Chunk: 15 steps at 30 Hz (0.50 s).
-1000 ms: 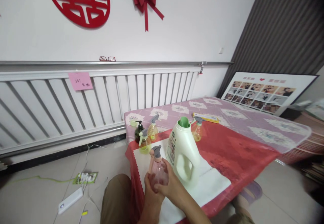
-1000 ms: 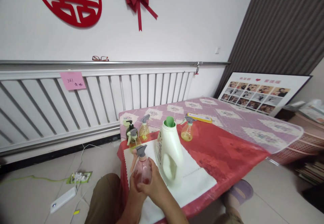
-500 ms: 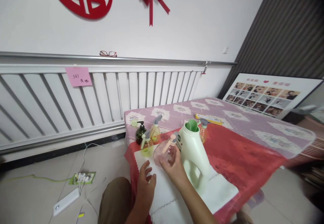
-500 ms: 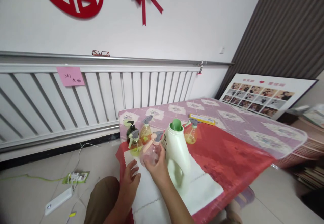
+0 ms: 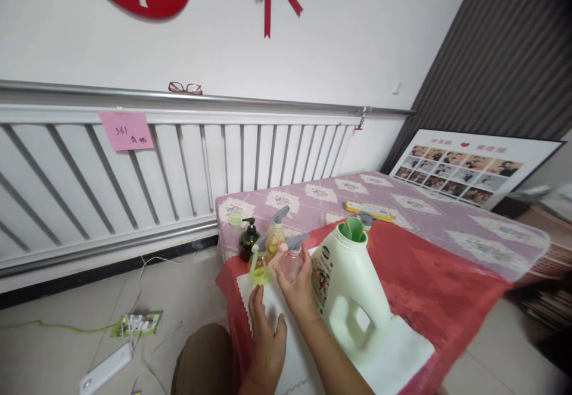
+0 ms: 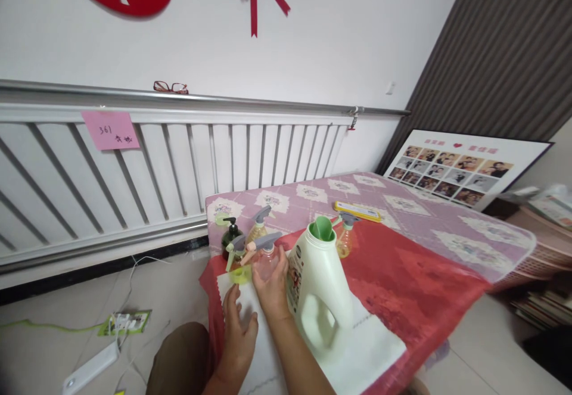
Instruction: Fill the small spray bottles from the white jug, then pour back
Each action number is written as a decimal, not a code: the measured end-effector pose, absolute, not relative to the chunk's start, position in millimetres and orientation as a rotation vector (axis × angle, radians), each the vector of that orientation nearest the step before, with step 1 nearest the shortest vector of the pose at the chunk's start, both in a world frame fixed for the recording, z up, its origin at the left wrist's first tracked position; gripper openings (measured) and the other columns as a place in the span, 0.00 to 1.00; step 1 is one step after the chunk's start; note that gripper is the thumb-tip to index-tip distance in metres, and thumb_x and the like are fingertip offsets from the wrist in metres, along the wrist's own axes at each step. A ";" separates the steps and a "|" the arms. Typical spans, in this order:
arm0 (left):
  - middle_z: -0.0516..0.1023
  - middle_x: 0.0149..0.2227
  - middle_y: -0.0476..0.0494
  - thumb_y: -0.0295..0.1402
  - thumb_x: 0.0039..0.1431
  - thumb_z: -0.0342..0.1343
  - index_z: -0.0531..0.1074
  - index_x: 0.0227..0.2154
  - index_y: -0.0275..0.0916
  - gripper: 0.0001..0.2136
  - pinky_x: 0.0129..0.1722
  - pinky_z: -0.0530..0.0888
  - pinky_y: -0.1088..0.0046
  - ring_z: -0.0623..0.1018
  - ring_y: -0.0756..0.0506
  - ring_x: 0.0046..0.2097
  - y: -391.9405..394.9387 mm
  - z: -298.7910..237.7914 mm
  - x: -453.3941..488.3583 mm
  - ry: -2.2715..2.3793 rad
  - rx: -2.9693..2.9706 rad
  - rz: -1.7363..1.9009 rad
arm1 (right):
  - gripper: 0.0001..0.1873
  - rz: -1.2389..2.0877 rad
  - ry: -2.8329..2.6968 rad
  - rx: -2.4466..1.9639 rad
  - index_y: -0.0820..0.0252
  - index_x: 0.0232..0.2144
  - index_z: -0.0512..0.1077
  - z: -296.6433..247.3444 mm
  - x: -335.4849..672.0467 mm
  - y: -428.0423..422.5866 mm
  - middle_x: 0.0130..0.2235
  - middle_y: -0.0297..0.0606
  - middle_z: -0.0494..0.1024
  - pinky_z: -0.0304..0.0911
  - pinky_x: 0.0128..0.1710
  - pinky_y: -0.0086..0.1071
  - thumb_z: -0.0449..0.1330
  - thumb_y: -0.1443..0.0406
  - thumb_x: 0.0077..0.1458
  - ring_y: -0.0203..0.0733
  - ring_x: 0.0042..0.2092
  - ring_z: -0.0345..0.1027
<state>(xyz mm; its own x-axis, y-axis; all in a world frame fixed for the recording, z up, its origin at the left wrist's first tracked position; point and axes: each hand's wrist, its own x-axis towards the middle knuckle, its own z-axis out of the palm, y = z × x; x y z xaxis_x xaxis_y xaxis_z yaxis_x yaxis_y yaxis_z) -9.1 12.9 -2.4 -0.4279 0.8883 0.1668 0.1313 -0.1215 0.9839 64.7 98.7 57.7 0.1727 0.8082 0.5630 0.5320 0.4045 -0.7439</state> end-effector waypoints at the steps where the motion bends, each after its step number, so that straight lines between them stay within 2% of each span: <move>1: 0.55 0.64 0.38 0.25 0.51 0.52 0.54 0.59 0.43 0.31 0.64 0.58 0.59 0.56 0.41 0.66 12.2 -2.6 -9.6 1.554 1.133 1.605 | 0.44 0.291 -1.487 -1.261 0.62 0.63 0.46 55.1 63.6 101.0 0.61 0.55 0.58 0.50 0.62 0.51 0.61 0.61 0.48 0.53 0.63 0.52; 5: 0.53 0.65 0.38 0.25 0.51 0.52 0.53 0.60 0.43 0.32 0.66 0.54 0.60 0.53 0.42 0.68 9.7 -4.4 -9.7 1.583 1.123 1.587 | 0.43 0.276 -1.483 -1.269 0.64 0.63 0.45 46.5 60.4 109.0 0.62 0.56 0.56 0.50 0.62 0.51 0.60 0.61 0.50 0.55 0.64 0.50; 11: 0.46 0.68 0.33 0.29 0.55 0.52 0.43 0.64 0.39 0.35 0.66 0.53 0.57 0.49 0.39 0.69 31.9 5.9 -24.0 1.758 1.148 1.659 | 0.42 0.268 -1.493 -1.297 0.62 0.62 0.46 33.0 58.5 113.7 0.62 0.54 0.58 0.49 0.62 0.51 0.59 0.58 0.50 0.57 0.64 0.51; 13: 0.49 0.67 0.30 0.32 0.55 0.53 0.44 0.64 0.36 0.35 0.66 0.53 0.55 0.51 0.37 0.68 49.3 15.7 -34.9 1.828 1.148 1.712 | 0.42 0.273 -1.480 -1.319 0.65 0.62 0.46 27.3 58.0 115.2 0.61 0.57 0.58 0.49 0.62 0.53 0.59 0.58 0.50 0.57 0.63 0.52; 15: 0.54 0.65 0.28 0.34 0.51 0.58 0.50 0.62 0.35 0.36 0.65 0.55 0.55 0.54 0.35 0.67 67.6 23.4 -45.6 1.860 1.182 1.747 | 0.43 0.284 -1.471 -1.340 0.67 0.62 0.47 21.8 57.4 116.4 0.60 0.60 0.59 0.51 0.61 0.55 0.60 0.58 0.49 0.59 0.62 0.53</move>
<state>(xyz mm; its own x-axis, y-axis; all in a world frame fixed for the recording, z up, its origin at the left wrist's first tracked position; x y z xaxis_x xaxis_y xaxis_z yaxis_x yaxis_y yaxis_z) -45.6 67.6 23.4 -0.6024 0.7421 0.2940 0.3398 -0.0948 0.9357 57.4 116.4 21.8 0.2085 0.8231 0.5283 0.5671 0.3384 -0.7510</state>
